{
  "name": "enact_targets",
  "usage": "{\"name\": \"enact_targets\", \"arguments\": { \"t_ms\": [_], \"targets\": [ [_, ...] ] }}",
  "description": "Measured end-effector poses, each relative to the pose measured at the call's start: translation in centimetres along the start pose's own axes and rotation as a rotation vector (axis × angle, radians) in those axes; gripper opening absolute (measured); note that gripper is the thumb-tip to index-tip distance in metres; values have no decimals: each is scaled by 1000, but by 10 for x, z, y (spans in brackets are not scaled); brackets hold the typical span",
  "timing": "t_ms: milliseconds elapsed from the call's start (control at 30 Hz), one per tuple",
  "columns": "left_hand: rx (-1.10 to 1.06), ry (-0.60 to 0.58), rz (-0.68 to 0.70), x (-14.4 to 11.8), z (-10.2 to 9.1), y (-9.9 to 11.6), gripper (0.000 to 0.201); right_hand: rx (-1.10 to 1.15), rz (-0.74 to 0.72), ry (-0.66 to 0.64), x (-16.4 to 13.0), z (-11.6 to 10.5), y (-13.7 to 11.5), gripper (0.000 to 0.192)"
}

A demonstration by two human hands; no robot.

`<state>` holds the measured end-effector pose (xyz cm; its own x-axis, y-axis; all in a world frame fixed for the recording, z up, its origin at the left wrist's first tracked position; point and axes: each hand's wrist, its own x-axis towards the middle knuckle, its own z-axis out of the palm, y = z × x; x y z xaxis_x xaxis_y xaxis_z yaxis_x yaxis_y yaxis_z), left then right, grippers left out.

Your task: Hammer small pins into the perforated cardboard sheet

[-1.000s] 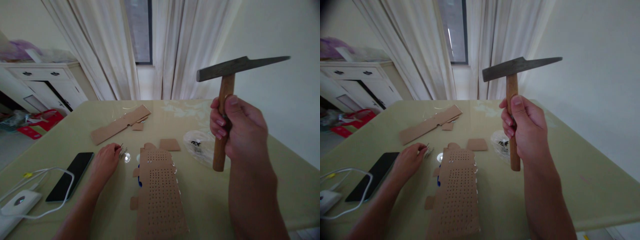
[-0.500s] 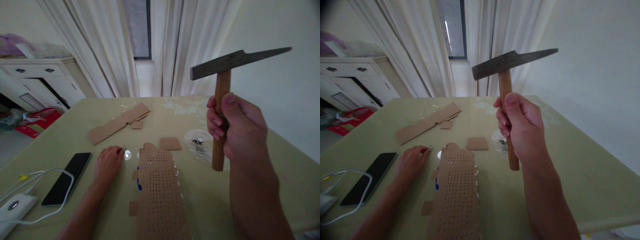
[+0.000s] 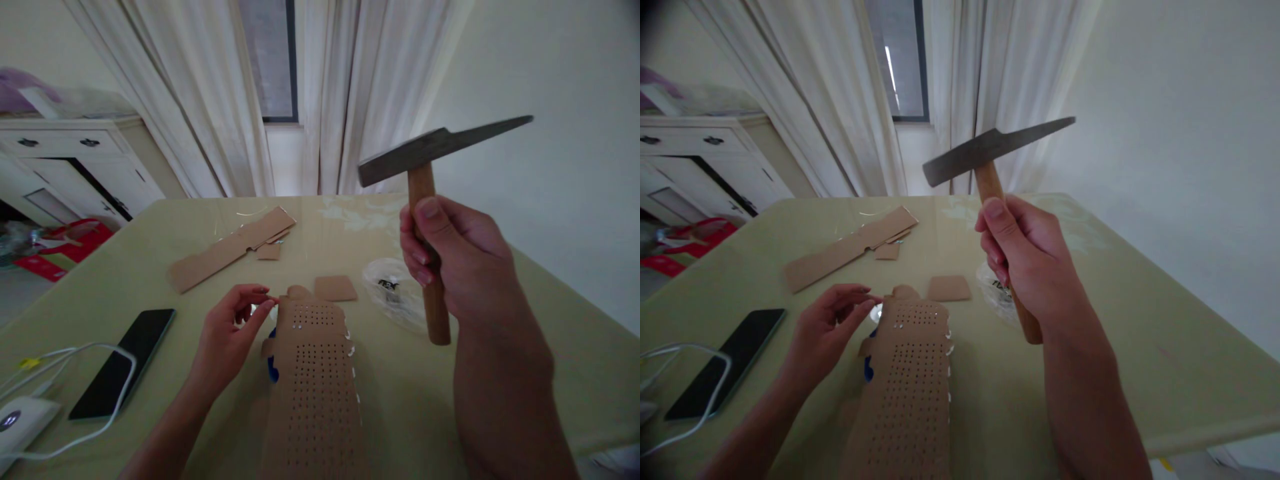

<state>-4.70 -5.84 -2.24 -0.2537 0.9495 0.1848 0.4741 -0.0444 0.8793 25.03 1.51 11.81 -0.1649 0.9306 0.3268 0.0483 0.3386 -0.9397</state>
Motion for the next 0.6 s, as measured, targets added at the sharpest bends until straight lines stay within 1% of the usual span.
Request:
{"name": "enact_targets", "arguments": {
  "t_ms": [67, 133, 200, 233, 300, 333, 367, 400, 533, 600],
  "targets": [
    [18, -13, 63, -5, 7, 21, 33, -42, 27, -53, -2, -2, 0, 47],
    [90, 66, 101, -8, 14, 32, 32, -120, 29, -133, -2, -4, 0, 48],
    [123, 120, 141, -8, 19, 32, 30, -220, 17, -236, -2, -4, 0, 50],
    [115, 113, 172, -7, 21, 29, 28, -270, 11, -282, -1, -3, 0, 51],
    [90, 41, 226, -6, 23, 19, 23, -343, -2, -331, 0, 0, -1, 52],
    [76, 1, 235, -5, 23, 14, 22, -362, -10, -337, 1, 2, -2, 52],
    [55, -24, 219, -4, 22, 9, 22, -373, -13, -335, 1, 4, -2, 52],
    [26, -45, 170, -3, 20, 5, 23, -378, -16, -327, 2, 5, -2, 52],
    [-213, -192, -134, 1, 11, -1, 32, -383, -26, -303, 3, 9, -1, 51],
    [-277, -245, -197, 1, 10, 0, 33, -396, -25, -296, 4, 9, 0, 51]
  ]
}}
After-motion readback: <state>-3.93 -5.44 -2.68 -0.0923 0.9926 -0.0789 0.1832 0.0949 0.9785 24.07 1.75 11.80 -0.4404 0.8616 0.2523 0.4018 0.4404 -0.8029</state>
